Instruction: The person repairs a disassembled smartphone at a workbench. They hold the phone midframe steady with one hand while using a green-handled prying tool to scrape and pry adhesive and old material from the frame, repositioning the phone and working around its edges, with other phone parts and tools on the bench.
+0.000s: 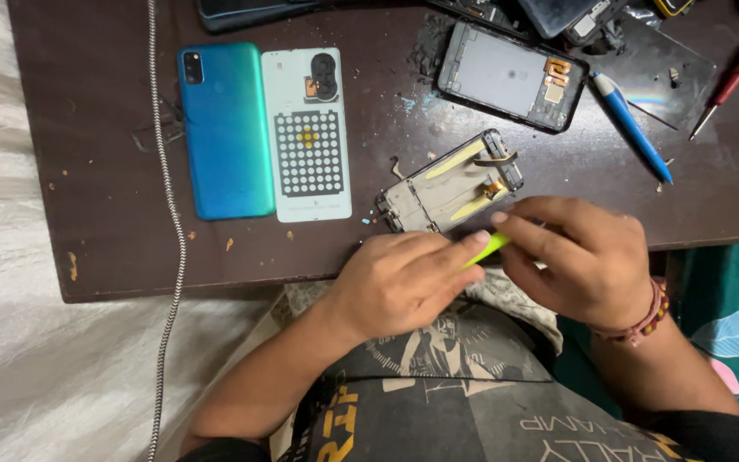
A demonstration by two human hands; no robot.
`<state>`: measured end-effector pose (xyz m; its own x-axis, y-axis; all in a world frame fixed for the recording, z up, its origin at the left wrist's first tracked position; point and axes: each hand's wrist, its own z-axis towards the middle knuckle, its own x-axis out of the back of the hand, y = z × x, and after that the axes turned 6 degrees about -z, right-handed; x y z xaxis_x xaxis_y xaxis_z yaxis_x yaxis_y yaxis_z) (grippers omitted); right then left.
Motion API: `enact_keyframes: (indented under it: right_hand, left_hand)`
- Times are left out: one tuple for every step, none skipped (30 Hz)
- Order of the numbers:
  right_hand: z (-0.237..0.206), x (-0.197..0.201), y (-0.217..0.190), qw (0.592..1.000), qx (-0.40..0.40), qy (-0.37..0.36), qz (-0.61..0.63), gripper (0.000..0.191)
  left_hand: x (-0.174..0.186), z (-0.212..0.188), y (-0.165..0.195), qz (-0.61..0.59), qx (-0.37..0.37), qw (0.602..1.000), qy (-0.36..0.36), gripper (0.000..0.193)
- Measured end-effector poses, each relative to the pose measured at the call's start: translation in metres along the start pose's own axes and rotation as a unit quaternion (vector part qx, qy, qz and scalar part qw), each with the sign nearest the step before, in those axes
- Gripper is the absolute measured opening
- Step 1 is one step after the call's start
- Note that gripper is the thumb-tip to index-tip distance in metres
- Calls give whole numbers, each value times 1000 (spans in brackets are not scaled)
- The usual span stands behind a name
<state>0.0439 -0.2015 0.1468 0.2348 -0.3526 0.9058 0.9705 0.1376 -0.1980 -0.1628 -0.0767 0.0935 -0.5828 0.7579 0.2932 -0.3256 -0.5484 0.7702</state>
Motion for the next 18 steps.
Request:
enact_keyframes:
  right_hand:
    - [-1, -1, 0, 1000, 3, 2, -3, 34]
    - [-3, -2, 0, 1000, 6, 3, -5, 33]
    - [-5, -3, 0, 1000, 9, 4, -8, 33]
    - [-7, -5, 2, 1000, -4, 17, 2, 33]
    - [-10, -8, 4, 999, -17, 31, 11, 34]
    - [-13, -11, 7, 998, -30, 46, 20, 35]
    - [-17, -13, 10, 996, -60, 58, 44, 34]
    - [-22, -14, 13, 991, -92, 68, 67, 33]
    - [-26, -19, 15, 985, -122, 79, 91, 32]
    - [-31, -24, 14, 966, -173, 107, 159, 26]
    - [-37, -30, 11, 938, -224, 132, 227, 21]
    - [-42, -35, 8, 903, -274, 156, 292, 17]
    - [-44, -39, 6, 894, -255, 149, 338, 16]
    - [-46, -44, 4, 882, -235, 142, 383, 15]
    - [-47, -48, 2, 868, -215, 134, 428, 14]
    - [-46, -50, 0, 878, -202, 115, 418, 14]
    - [-44, -50, -1, 888, -188, 95, 408, 13]
    - [-41, -51, -3, 897, -175, 76, 399, 13]
  left_hand:
    - [1, -1, 1, 11, -5, 1000, -15, 49]
    - [2, -4, 2, 22, -9, 999, -30, 50]
    - [2, -5, 4, 33, -13, 998, -44, 51]
    - [0, -4, 3, 40, -20, 999, -28, 56]
    - [-3, -3, 2, 48, -28, 998, -12, 62]
    - [-4, -1, 0, 57, -36, 998, 4, 68]
    - [-1, -1, -3, 91, -25, 996, 1, 69]
    - [4, -1, -7, 124, -11, 992, -3, 70]
    - [9, -1, -10, 158, 2, 987, -6, 71]
    - [11, -1, -12, 178, 17, 984, -13, 69]
    - [13, -1, -13, 198, 33, 979, -21, 67]
    - [15, -1, -14, 217, 49, 974, -29, 65]
    - [15, -1, -15, 221, 59, 973, -33, 64]
    - [14, 0, -15, 224, 69, 971, -37, 64]
    - [15, 0, -16, 227, 79, 970, -42, 64]
    - [15, 1, -17, 230, 87, 968, -40, 64]
    - [16, 1, -18, 233, 95, 967, -39, 63]
    - [17, 1, -18, 237, 104, 965, -38, 63]
